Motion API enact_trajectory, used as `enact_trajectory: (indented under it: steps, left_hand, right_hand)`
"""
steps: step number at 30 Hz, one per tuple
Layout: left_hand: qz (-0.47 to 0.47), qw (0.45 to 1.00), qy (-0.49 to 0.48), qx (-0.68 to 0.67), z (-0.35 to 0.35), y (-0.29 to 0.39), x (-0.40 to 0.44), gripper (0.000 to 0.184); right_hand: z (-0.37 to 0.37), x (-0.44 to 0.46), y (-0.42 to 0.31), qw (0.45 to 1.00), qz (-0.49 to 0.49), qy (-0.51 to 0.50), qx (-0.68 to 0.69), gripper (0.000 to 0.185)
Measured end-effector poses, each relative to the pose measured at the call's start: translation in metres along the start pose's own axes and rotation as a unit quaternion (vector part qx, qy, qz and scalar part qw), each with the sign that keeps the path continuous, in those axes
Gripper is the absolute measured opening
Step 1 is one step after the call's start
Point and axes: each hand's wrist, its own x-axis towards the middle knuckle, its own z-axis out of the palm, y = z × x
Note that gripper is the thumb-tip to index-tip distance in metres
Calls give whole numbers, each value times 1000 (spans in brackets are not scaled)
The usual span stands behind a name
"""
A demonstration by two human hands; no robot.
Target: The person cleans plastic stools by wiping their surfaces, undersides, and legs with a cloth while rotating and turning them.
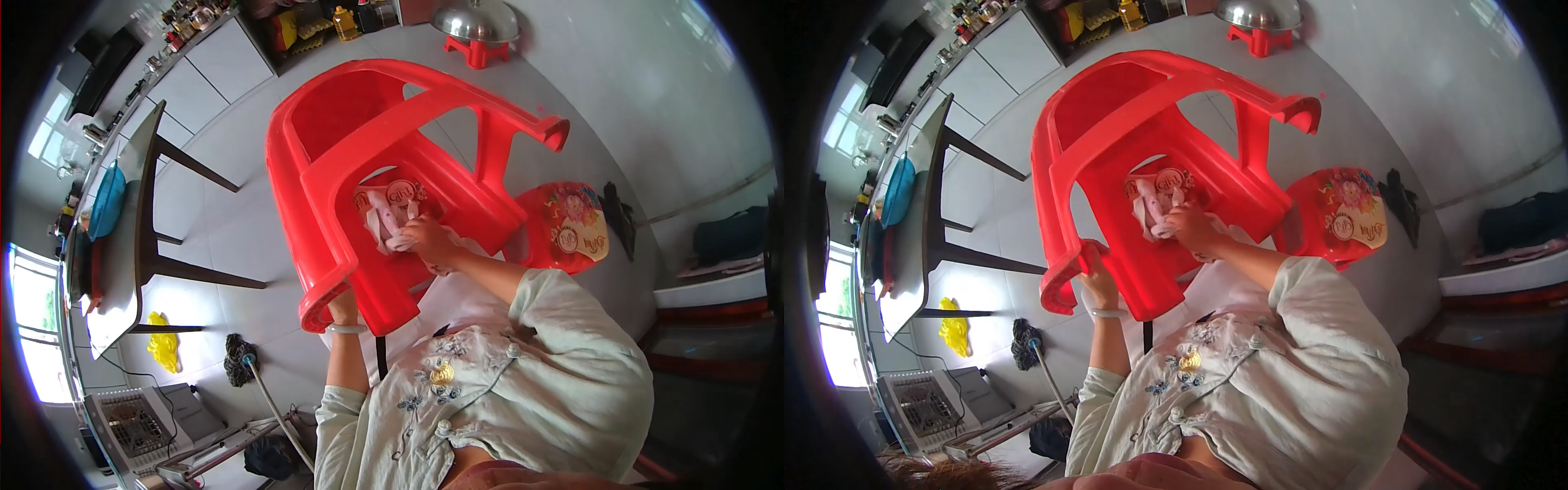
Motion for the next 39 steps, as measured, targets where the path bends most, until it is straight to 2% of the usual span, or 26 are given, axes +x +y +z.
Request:
enact_trajectory:
  steps: [1, 2, 3, 5, 6, 7, 9, 11, 13, 16, 17, 18, 20, 21, 22, 23, 24, 25, 26, 27, 28, 29, 31, 33, 35, 39]
  left_hand:
    - [-18, 1000, 0, -20, -1, -7, -3, 19]
    - [-15, 1000, 3, -21, -3, -17, -7, 19]
    - [-21, 1000, -3, -1, -6, -28, -12, 19]
    - [-27, 999, -6, 18, -7, -31, -10, 19]
    - [-40, 999, -10, -4, -6, -28, -10, 17]
    - [-55, 998, -15, -25, -6, -25, -11, 16]
    - [-60, 997, -16, -36, -1, -28, -9, 13]
    - [-57, 997, -18, -49, 4, -38, -8, 13]
    - [-52, 996, -19, -66, 9, -51, -8, 17]
    - [-29, 994, -17, -99, 18, -94, -16, 26]
    - [-19, 994, -9, -111, 20, -83, -9, 29]
    - [-18, 993, -8, -115, 18, -70, -7, 29]
    - [-82, 992, -59, -72, 2, 3, 9, 42]
    - [-81, 992, -57, -75, 4, -13, 5, 42]
    - [-92, 991, -59, -83, 8, -42, -2, 44]
    - [-103, 989, -61, -90, 7, -44, 0, 47]
    - [-102, 989, -59, -92, 6, -44, -3, 47]
    - [-84, 988, -30, -129, 2, -16, 2, 50]
    - [-68, 984, -2, -165, 0, -2, 4, 52]
    - [-71, 984, -2, -166, 2, -23, -3, 52]
    - [-69, 988, -16, -138, 7, -63, -13, 52]
    - [-64, 991, -29, -113, 7, -57, -7, 52]
    - [-50, 994, -48, -85, 7, -22, 3, 43]
    - [-50, 997, -16, -58, 11, 11, 11, 27]
    - [-50, 996, -12, -73, 17, 11, 11, 30]
    - [-51, 995, 7, -91, 16, 10, 5, 31]
  right_hand:
    - [-12, 4, -3, 971, 119, -27, 206, 30]
    - [-23, 8, -7, 885, 231, -54, 400, 34]
    - [-32, 11, -10, 887, 227, -54, 398, 34]
    - [-52, 15, -21, 814, 288, 80, 498, 30]
    - [-67, 18, -26, 784, 297, 87, 539, 29]
    - [-91, 21, -37, 785, 295, 84, 538, 29]
    - [-139, 25, -63, 773, 216, 94, 589, 31]
    - [-163, 26, -80, 827, 122, 226, 501, 31]
    - [-203, 27, -109, 879, 54, 338, 333, 33]
    - [-243, 45, -127, 846, -95, 401, 339, 36]
    - [-256, 55, -133, 836, -133, 395, 357, 37]
    - [-263, 73, -139, 854, -179, 397, 286, 40]
    - [-269, 100, -153, 909, -225, 244, 251, 37]
    - [-255, 117, -160, 936, -215, 155, 233, 32]
    - [-233, 133, -153, 963, -238, 76, 99, 35]
    - [-221, 139, -160, 957, -289, 28, -21, 33]
    - [-216, 144, -166, 953, -303, 13, -14, 30]
    - [-218, 151, -173, 951, -307, 13, -17, 30]
    - [-222, 156, -181, 960, -272, -52, -41, 29]
    - [-223, 158, -186, 964, -231, -119, -62, 28]
    - [-221, 163, -182, 965, -241, -90, -53, 30]
    - [-225, 168, -180, 965, -240, -91, -56, 30]
    - [-235, 178, -175, 974, -153, -116, -116, 32]
    - [-242, 182, -161, 975, -139, -107, -133, 34]
    - [-241, 182, -134, 987, -86, -23, -135, 36]
    - [-265, 160, -90, 977, 13, 40, -208, 35]
